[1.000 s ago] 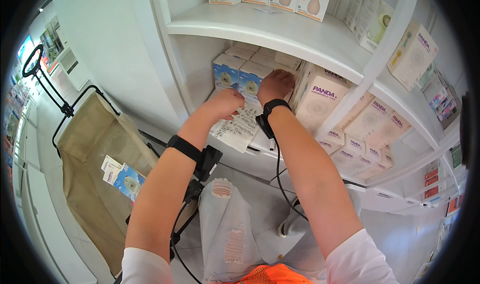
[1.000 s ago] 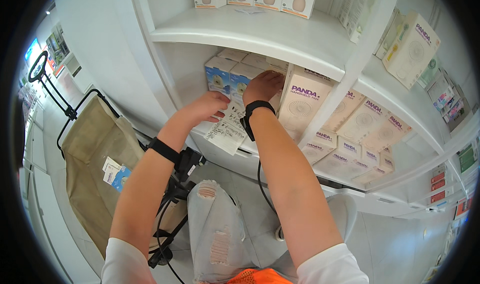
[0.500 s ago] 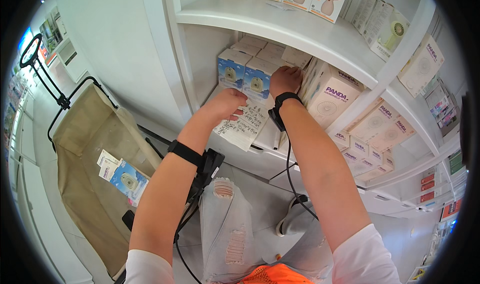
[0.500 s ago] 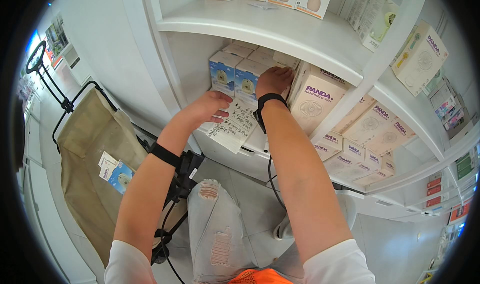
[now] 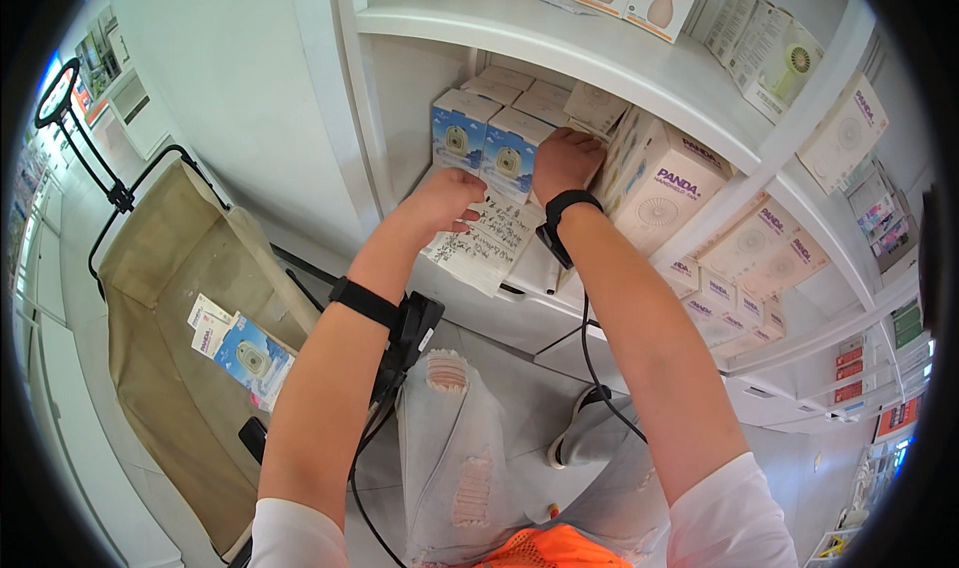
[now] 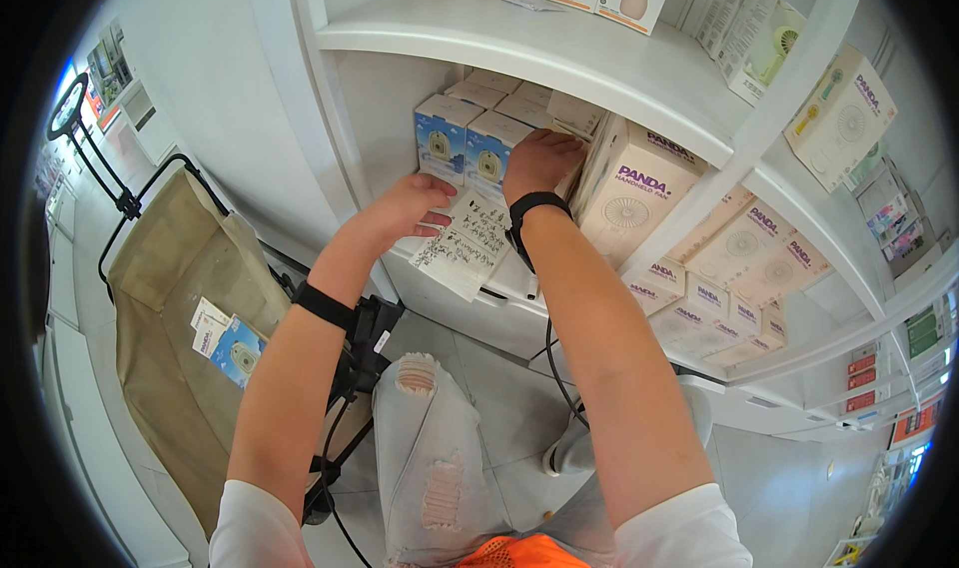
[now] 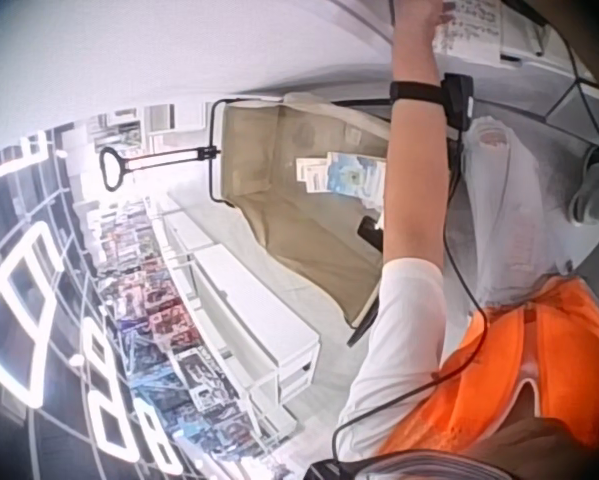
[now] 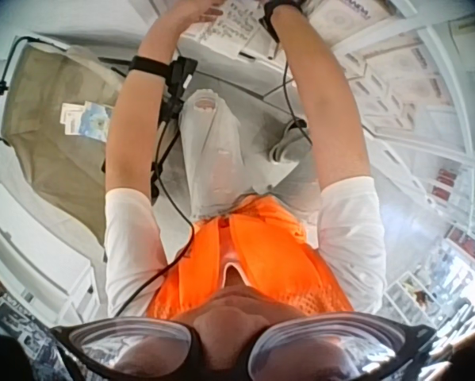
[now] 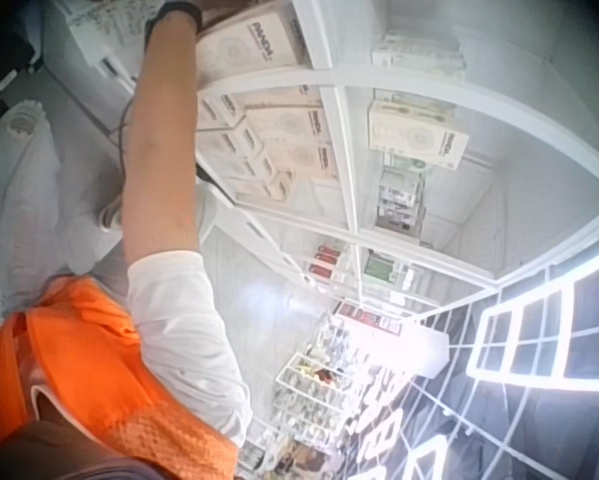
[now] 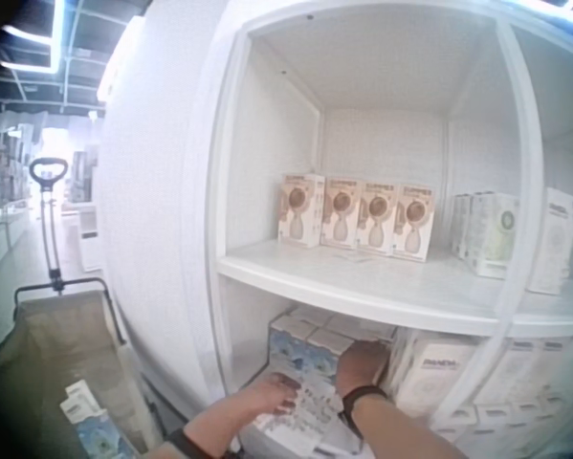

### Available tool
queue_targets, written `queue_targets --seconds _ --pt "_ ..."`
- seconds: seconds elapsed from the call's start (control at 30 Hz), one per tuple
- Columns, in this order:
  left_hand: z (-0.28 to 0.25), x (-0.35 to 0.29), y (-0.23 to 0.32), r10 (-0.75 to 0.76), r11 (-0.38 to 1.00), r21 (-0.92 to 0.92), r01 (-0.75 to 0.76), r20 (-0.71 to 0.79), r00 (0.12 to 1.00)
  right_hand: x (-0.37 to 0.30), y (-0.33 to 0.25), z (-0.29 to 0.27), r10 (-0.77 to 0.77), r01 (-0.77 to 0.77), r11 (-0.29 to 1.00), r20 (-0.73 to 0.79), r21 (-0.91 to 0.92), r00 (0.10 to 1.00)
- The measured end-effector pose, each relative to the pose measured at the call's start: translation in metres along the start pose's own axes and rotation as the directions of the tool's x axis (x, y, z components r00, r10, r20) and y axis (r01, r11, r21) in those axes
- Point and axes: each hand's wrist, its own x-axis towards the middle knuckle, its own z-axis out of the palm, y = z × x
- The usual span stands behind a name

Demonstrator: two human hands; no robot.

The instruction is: The person stocks a retail shelf with boxed items by taking them from a cart and placing them onto the shelf, while referencing a handwritten list.

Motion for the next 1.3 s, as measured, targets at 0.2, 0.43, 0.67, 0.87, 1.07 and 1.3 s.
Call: queue_targets --seconds 0.2,0.43,0.67,0.87,1.07,1.3 --pt "-0.006 -0.021 0.022 0.030 1.000 0.007 -0.029 -0.053 0.998 -0.026 -0.003 -0.069 -0.071 0.075 0.994 -0.049 0.075 0.996" --pt "-0.010 -0.103 0.083 0.316 0.870 0.418 -0.260 -0.070 0.946 -0.100 0.048 -0.154 -0.354 0.475 0.842 -0.404 0.255 0.843" --pt "-0.072 -0.228 0.087 0.272 0.623 0.724 -0.297 0.156 0.950 -0.177 0.058 -0.224 -0.483 0.697 0.385 -0.512 0.605 0.710" --pt "-0.135 -0.274 0.046 0.301 0.676 0.686 -0.268 0.074 0.951 -0.188 0.010 -0.216 -0.634 0.340 -0.214 -0.395 0.916 0.664" --pt "-0.231 -0.298 -0.063 -0.130 0.977 0.083 0.195 -0.495 0.859 -0.174 0.026 -0.158 -0.601 0.347 0.008 -0.273 0.938 0.751" --pt "-0.288 -0.282 -0.203 -0.397 0.918 -0.224 0.328 -0.484 0.780 -0.117 0.022 -0.074 -0.333 0.199 0.565 0.001 0.801 0.943"
